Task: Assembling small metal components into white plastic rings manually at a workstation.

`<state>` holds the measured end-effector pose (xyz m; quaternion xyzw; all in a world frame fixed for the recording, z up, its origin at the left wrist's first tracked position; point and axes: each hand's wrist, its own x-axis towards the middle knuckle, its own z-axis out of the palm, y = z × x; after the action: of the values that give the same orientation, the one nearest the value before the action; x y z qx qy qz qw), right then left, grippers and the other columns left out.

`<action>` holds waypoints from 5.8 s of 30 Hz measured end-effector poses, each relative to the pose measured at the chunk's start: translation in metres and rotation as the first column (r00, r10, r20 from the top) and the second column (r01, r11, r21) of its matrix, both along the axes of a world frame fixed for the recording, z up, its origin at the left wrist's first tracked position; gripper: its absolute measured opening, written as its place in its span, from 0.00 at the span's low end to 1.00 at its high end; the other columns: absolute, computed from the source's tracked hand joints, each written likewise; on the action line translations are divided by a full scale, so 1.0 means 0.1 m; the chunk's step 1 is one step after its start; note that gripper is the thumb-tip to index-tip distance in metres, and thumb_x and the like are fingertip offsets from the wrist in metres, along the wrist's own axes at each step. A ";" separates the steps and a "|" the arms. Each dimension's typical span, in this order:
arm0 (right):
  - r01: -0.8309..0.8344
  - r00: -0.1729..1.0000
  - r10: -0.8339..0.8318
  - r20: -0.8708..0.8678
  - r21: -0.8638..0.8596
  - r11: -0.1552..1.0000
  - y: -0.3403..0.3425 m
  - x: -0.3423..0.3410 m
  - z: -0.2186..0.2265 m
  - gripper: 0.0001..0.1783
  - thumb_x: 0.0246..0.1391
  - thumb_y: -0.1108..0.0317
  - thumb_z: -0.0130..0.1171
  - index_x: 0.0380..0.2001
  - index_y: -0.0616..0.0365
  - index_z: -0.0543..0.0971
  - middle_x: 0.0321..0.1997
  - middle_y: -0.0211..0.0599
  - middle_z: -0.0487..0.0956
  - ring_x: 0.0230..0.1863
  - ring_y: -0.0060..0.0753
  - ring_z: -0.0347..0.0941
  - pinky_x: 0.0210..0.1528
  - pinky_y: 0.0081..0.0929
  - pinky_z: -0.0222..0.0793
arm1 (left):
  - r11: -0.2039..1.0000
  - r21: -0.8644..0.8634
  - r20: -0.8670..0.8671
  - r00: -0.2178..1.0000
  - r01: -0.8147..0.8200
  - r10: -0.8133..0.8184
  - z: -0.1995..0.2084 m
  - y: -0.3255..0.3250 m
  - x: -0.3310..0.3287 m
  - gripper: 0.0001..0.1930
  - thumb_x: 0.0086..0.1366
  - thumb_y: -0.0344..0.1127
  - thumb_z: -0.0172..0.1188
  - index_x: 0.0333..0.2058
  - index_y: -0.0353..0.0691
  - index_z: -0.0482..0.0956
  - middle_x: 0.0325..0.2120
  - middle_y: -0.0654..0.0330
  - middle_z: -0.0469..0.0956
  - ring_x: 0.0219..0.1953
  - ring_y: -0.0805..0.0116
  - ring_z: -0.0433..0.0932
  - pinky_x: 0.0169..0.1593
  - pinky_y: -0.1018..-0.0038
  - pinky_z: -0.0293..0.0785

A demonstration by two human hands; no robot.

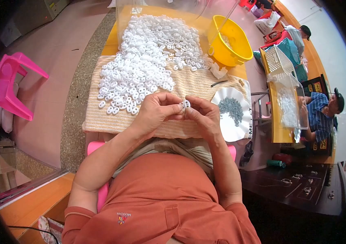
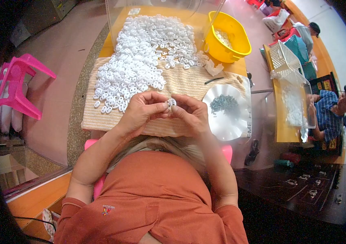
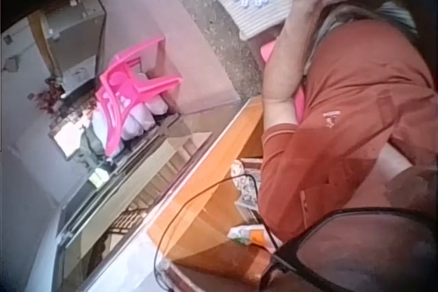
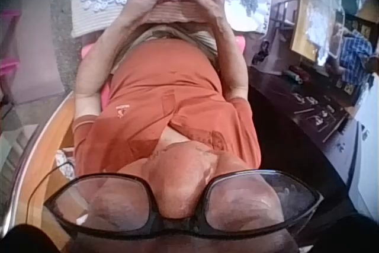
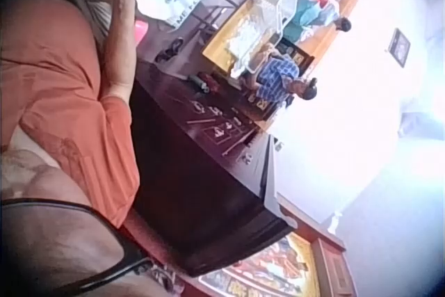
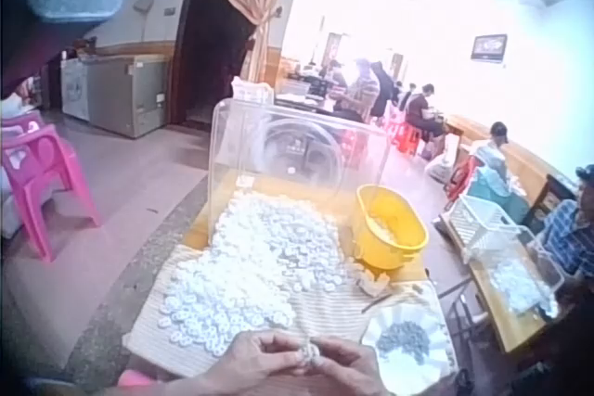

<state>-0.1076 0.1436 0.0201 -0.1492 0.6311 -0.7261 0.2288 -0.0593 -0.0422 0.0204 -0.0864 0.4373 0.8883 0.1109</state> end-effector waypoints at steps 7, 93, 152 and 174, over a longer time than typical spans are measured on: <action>0.006 1.000 -0.006 0.006 0.001 1.000 0.00 0.01 -0.02 0.18 0.54 0.75 0.61 0.49 0.68 0.74 0.42 0.41 0.80 0.42 0.29 0.78 0.44 0.26 0.77 | 1.000 -0.004 0.008 1.000 -0.006 0.006 0.00 0.00 0.00 0.07 0.60 0.25 0.60 0.38 0.32 0.77 0.31 0.59 0.79 0.31 0.73 0.79 0.38 0.79 0.80; -0.027 0.987 0.048 0.155 -0.135 0.991 0.02 -0.07 0.03 0.14 0.52 0.80 0.60 0.44 0.69 0.77 0.39 0.38 0.78 0.41 0.26 0.77 0.46 0.23 0.72 | 0.990 0.140 0.181 0.983 0.010 -0.035 -0.05 0.02 -0.04 0.08 0.59 0.24 0.63 0.38 0.29 0.78 0.32 0.55 0.81 0.31 0.71 0.81 0.37 0.77 0.82; -0.138 0.981 0.115 -0.155 -0.151 0.979 0.06 0.05 0.06 0.16 0.47 0.78 0.66 0.42 0.65 0.80 0.32 0.31 0.74 0.33 0.19 0.67 0.36 0.16 0.64 | 0.963 0.240 -0.038 0.992 0.124 -0.118 -0.03 0.06 0.08 0.08 0.59 0.26 0.63 0.32 0.40 0.71 0.30 0.61 0.79 0.32 0.76 0.79 0.33 0.83 0.77; -0.225 0.973 0.226 0.040 -0.033 0.974 0.16 0.14 0.36 0.10 0.56 0.71 0.60 0.40 0.67 0.78 0.36 0.30 0.77 0.37 0.17 0.74 0.40 0.15 0.70 | 0.937 0.221 -0.056 0.963 0.271 -0.265 0.10 0.04 0.10 0.07 0.59 0.25 0.62 0.32 0.37 0.72 0.33 0.57 0.79 0.35 0.70 0.81 0.42 0.73 0.81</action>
<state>-0.0935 0.1591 0.0557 -0.2073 0.5948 -0.7072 0.3211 -0.0495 -0.0385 0.0300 -0.0017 0.3422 0.9100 0.2343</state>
